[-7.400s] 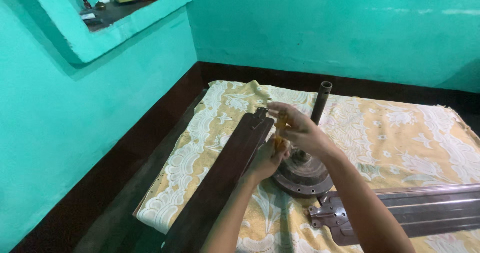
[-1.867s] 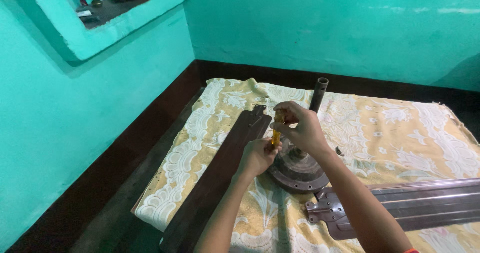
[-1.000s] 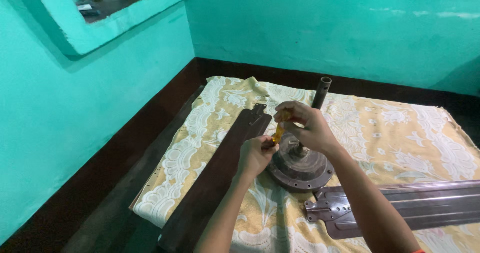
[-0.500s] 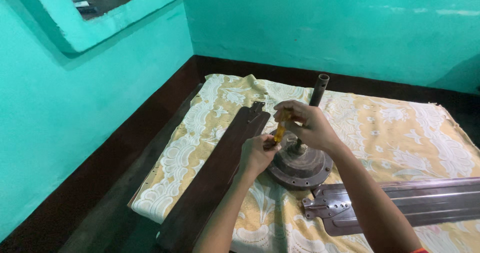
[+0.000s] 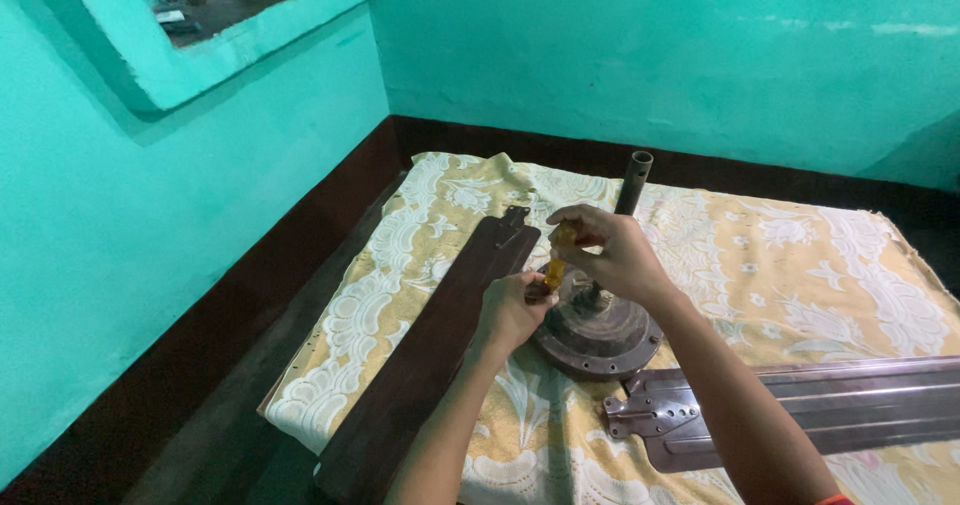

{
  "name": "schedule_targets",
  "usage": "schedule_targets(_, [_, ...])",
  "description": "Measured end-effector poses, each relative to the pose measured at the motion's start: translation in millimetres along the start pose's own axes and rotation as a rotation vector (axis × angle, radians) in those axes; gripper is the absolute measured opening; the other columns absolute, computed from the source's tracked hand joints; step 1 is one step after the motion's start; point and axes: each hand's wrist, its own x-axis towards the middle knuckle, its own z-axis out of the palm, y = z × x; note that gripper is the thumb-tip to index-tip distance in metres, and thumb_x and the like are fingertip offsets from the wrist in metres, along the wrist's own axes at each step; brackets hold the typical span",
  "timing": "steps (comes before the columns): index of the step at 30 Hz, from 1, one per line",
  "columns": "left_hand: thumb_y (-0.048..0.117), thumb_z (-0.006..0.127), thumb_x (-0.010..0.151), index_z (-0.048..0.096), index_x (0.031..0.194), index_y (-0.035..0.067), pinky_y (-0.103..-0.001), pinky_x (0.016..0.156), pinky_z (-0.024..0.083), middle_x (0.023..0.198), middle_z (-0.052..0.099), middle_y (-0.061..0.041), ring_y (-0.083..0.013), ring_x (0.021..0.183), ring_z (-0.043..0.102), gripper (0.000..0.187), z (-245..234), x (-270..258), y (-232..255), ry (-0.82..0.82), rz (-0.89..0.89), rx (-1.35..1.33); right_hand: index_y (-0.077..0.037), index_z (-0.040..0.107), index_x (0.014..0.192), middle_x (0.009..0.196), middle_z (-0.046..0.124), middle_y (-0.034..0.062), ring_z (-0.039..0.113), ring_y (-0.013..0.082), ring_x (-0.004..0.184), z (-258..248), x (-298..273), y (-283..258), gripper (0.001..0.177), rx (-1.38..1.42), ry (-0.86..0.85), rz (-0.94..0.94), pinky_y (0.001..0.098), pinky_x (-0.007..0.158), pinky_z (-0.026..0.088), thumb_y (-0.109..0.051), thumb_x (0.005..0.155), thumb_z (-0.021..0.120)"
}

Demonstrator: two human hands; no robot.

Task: The person uses a screwdriver to tighten screws on a ceiling fan motor housing. They then attach a fan blade to the motor housing and secure it with screws.

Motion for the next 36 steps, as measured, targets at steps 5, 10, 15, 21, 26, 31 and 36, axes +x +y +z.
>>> schedule_targets(5, [0.028,0.081,0.085,0.076,0.102,0.006,-0.032,0.072,0.06,0.088,0.078,-0.013,-0.0221,0.079,0.079,0.028,0,-2,-2,0.027,0.069,-0.157,-0.004,0.067,0.12,0.105,0.076,0.0096,0.076,0.0204,0.096,12,1,-5,0.04,-0.132,0.123,0.075,0.0346,0.088,0.062,-0.011,0.083,0.083])
schedule_targets(10, [0.029,0.079,0.09,0.077,0.106,0.006,-0.037,0.067,0.056,0.087,0.076,-0.016,-0.027,0.074,0.075,0.028,-5,4,-2,-0.01,-0.058,-0.091,-0.011,0.05,0.14,0.141,0.057,0.0019,0.06,0.0131,0.127,10,0,4,0.058,0.361,-0.061,-0.15,0.0325,0.102,0.054,-0.001,0.086,0.068])
schedule_targets(15, [0.026,0.078,0.086,0.075,0.105,0.005,-0.033,0.071,0.06,0.087,0.077,-0.015,-0.0239,0.079,0.079,0.028,-6,-1,-3,0.003,0.017,-0.225,-0.006,0.065,0.131,0.127,0.072,0.0092,0.07,0.0192,0.121,11,3,17,0.042,0.1,0.02,-0.168,0.0364,0.108,0.057,0.002,0.09,0.068])
schedule_targets(21, [0.02,0.077,0.086,0.077,0.106,0.008,-0.033,0.069,0.06,0.091,0.078,-0.013,-0.0226,0.079,0.079,0.023,0,-2,1,0.022,0.024,-0.269,-0.004,0.057,0.127,0.124,0.061,0.0094,0.061,0.0186,0.118,14,5,15,0.051,0.149,0.101,-0.129,0.0359,0.1,0.056,-0.002,0.081,0.079])
schedule_targets(26, [0.022,0.077,0.088,0.075,0.107,0.008,-0.033,0.069,0.06,0.087,0.076,-0.014,-0.0241,0.079,0.079,0.024,-3,1,0,-0.031,0.002,-0.188,-0.008,0.056,0.138,0.125,0.071,0.0187,0.072,0.0226,0.115,14,10,17,0.054,0.444,-0.027,0.112,0.0345,0.095,0.061,-0.009,0.087,0.075])
schedule_targets(31, [0.023,0.078,0.089,0.076,0.1,0.006,-0.035,0.07,0.059,0.086,0.077,-0.013,-0.025,0.079,0.077,0.02,-1,6,-3,-0.118,-0.025,-0.085,-0.008,0.053,0.136,0.122,0.062,0.0113,0.07,0.0206,0.112,19,14,15,0.057,0.043,0.066,0.105,0.0334,0.092,0.063,-0.009,0.086,0.08])
schedule_targets(36, [0.022,0.075,0.089,0.075,0.1,0.009,-0.033,0.075,0.06,0.088,0.078,-0.008,-0.0202,0.08,0.078,0.017,-1,18,-14,-0.203,0.093,-0.137,-0.008,0.057,0.133,0.127,0.064,0.0048,0.067,0.0171,0.121,5,21,9,0.045,0.343,-0.116,0.02,0.0342,0.098,0.062,-0.012,0.091,0.071])
